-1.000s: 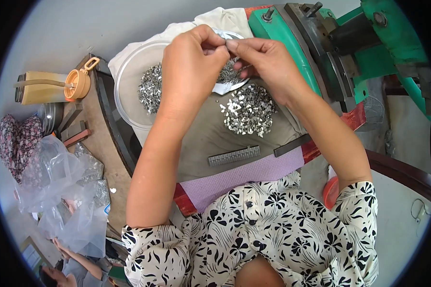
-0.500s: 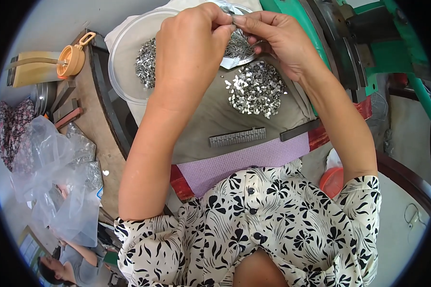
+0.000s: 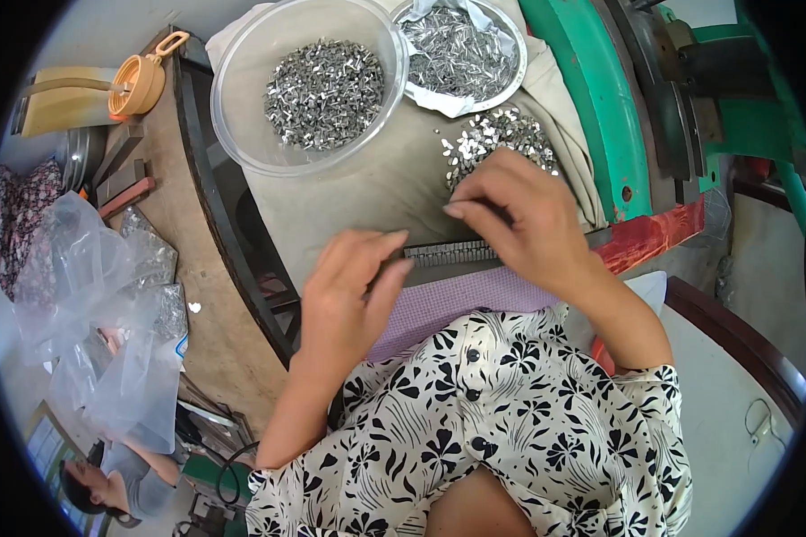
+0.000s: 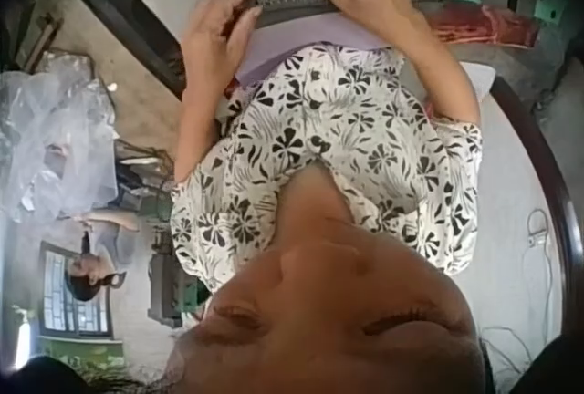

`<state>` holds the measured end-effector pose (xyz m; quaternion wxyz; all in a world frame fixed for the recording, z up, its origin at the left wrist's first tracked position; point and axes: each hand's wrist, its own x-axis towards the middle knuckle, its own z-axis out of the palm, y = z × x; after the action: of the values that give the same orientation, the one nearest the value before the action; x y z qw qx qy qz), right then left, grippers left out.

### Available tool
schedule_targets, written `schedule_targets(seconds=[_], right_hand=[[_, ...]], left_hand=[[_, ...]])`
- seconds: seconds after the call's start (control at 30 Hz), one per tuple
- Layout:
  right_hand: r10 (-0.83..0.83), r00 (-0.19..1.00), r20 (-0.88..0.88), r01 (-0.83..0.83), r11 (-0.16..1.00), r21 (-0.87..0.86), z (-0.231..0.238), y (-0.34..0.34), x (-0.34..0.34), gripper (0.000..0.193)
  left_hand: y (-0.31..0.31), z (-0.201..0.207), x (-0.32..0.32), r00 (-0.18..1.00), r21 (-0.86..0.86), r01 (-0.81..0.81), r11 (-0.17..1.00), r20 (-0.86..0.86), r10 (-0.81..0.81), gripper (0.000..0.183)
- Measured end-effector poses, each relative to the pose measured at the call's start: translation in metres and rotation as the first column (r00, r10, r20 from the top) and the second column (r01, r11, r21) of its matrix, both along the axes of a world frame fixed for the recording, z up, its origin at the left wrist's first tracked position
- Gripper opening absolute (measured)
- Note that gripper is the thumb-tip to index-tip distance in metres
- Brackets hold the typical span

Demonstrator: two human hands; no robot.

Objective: Manually placing small metal pieces into a strip-like jig at a workbench.

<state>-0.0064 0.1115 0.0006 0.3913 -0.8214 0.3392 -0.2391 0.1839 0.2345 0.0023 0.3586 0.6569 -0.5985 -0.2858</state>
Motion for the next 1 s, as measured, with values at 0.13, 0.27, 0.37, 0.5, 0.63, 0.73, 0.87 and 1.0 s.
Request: schedule_targets(seconds=[0.13, 0.27, 0.37, 0.5, 0.63, 0.73, 0.87, 1.0], right_hand=[[0.049, 0.993, -0.108, -0.081, 0.946, -0.313, -0.02, 0.01, 0.005, 0.015], [0.091, 0.989, -0.116, -0.123, 0.944, -0.305, -0.016, 0.006, 0.005, 0.014], [0.118, 0.989, -0.086, -0.138, 0.951, -0.276, -0.011, -0.004, 0.002, 0.012], [0.13, 0.991, -0.025, -0.132, 0.966, -0.221, 0.001, -0.008, -0.001, 0.012], [0.146, 0.985, -0.098, -0.167, 0.948, -0.271, -0.018, 0.005, 0.0, 0.013], [0.137, 0.984, -0.109, -0.161, 0.953, -0.256, -0.009, -0.003, -0.003, 0.011], [0.065, 0.998, -0.008, -0.065, 0.978, -0.2, 0.013, -0.014, -0.01, 0.01], [-0.025, 0.999, -0.028, 0.02, 0.984, -0.177, 0.022, -0.015, -0.028, 0.009]], left_hand=[[0.005, -0.006, -0.006, 0.996, 0.041, 0.065, 0.997, 0.056, -0.067, 0.035], [0.003, -0.012, -0.002, 0.993, 0.035, 0.093, 0.995, 0.075, -0.095, 0.036], [0.011, -0.007, 0.001, 0.992, 0.093, 0.108, 0.99, 0.055, -0.114, 0.033], [0.022, -0.006, 0.002, 0.993, 0.075, 0.099, 0.992, 0.052, -0.103, 0.03], [0.023, -0.009, 0.0, 0.996, 0.063, 0.074, 0.995, 0.037, -0.076, 0.03], [0.023, -0.01, 0.0, 0.996, 0.056, 0.079, 0.995, 0.031, -0.081, 0.03], [0.023, -0.01, 0.001, 0.995, 0.06, 0.101, 0.993, 0.018, -0.102, 0.029], [0.014, -0.003, 0.001, 0.992, 0.09, 0.12, 0.989, 0.022, -0.123, 0.029]])
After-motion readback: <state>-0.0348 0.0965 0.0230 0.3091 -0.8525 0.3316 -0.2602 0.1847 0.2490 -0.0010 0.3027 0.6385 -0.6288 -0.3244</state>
